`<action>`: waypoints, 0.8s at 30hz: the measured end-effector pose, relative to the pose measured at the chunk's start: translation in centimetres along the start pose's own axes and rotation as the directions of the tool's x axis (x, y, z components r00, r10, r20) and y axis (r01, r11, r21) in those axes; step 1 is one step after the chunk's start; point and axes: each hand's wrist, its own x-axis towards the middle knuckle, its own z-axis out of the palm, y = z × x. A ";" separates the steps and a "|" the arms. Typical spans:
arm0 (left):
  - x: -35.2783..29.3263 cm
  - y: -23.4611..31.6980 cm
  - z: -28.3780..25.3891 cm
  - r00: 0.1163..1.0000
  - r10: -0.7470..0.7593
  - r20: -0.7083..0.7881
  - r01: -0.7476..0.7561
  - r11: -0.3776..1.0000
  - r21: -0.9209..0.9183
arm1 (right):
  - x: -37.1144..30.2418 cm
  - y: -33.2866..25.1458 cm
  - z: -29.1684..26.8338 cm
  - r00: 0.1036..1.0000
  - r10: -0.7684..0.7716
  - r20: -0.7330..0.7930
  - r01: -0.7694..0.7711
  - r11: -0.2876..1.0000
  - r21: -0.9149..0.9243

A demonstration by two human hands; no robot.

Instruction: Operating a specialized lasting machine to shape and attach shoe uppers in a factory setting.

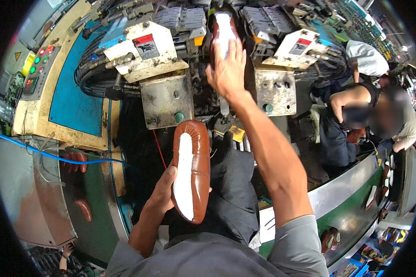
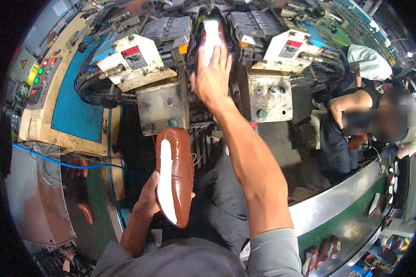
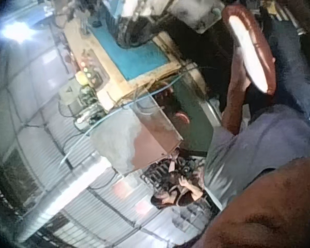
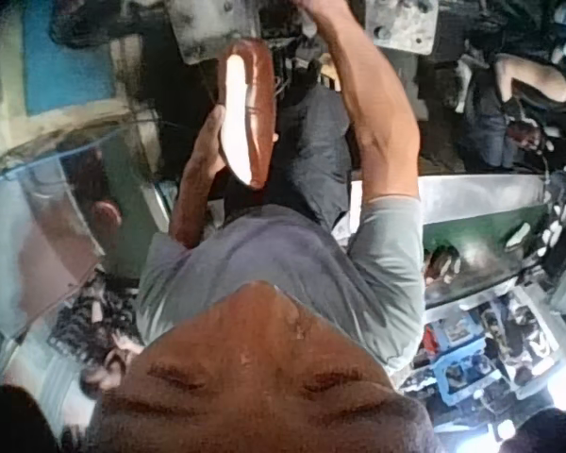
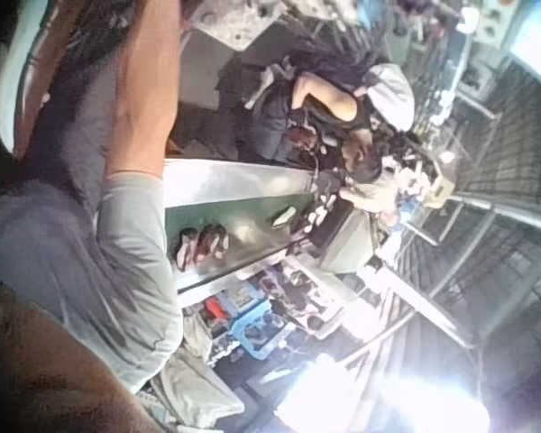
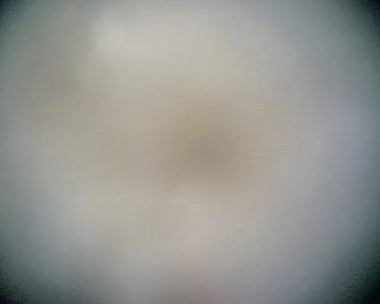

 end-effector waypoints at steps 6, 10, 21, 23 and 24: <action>3.0 0.2 0.5 0.996 -0.024 -0.081 0.021 0.999 -0.035 | 3.9 0.2 1.8 0.997 -0.009 -0.070 0.010 1.000 0.007; 4.7 0.2 0.6 0.997 0.022 -0.069 -0.013 0.993 0.119 | 4.4 -0.6 0.9 0.991 -0.020 -0.129 0.029 0.997 0.065; 4.4 -0.8 0.4 0.951 0.238 -0.197 -0.140 0.901 0.411 | -0.3 -0.5 -1.8 0.993 -0.006 -0.119 0.050 0.928 0.368; 3.6 -0.8 0.2 0.955 0.253 -0.155 -0.183 0.912 0.366 | -7.3 -4.1 -5.1 0.893 0.216 0.395 -0.445 0.559 0.699; 3.7 -1.0 0.8 0.961 0.238 -0.137 -0.174 0.913 0.368 | -11.2 -4.3 -4.2 0.820 0.243 0.518 -0.571 0.413 0.710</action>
